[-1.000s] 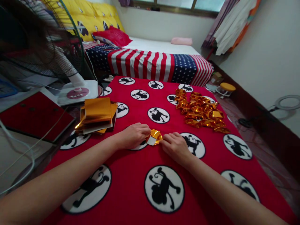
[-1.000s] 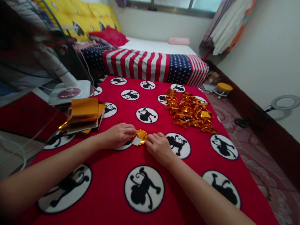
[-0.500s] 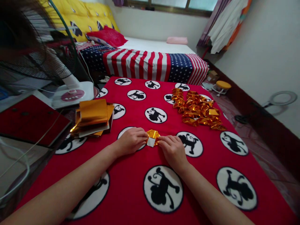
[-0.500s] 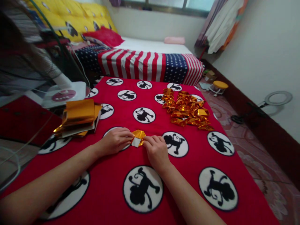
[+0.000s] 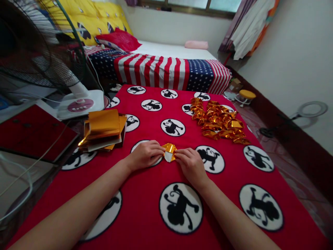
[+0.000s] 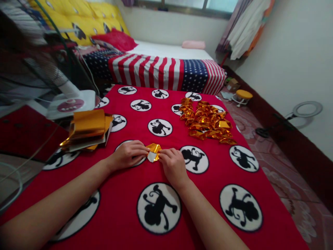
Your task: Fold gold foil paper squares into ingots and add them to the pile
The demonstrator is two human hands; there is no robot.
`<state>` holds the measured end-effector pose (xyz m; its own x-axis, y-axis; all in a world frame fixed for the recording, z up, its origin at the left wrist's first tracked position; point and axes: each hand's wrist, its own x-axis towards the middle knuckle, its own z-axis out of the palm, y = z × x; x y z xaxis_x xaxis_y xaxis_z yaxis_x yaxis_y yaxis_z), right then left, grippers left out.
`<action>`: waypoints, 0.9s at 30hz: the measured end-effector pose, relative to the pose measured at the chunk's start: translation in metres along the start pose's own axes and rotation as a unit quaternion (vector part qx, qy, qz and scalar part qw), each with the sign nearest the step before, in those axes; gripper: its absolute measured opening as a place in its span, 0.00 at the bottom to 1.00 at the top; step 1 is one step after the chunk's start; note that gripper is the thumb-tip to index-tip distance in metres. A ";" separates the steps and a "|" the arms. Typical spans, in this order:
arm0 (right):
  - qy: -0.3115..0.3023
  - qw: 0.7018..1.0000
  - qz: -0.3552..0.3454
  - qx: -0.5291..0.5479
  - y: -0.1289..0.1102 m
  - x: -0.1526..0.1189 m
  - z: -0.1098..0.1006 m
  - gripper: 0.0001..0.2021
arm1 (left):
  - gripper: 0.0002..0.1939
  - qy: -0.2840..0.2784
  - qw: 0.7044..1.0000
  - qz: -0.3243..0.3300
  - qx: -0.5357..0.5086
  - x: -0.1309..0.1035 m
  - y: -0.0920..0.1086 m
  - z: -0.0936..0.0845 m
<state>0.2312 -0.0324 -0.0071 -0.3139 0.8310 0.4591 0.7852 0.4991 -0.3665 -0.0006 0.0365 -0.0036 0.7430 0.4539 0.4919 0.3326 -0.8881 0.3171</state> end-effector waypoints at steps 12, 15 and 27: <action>-0.010 0.999 0.033 0.035 0.000 0.001 0.001 0.07 | 0.09 0.008 0.996 -0.082 -0.030 0.001 0.000 0.003; 0.011 0.997 0.064 0.051 0.001 0.003 0.006 0.06 | 0.09 0.002 0.995 -0.087 -0.043 0.001 -0.001 0.003; 0.064 0.972 0.217 0.066 -0.009 0.009 0.013 0.05 | 0.07 0.040 0.963 -0.237 -0.121 0.015 -0.004 0.011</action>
<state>0.2146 -0.0260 -0.0106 0.1068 0.9374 0.3313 0.7510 0.1423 -0.6448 0.0155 0.0463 -0.0065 0.4906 0.8171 0.3027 0.4715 -0.5411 0.6963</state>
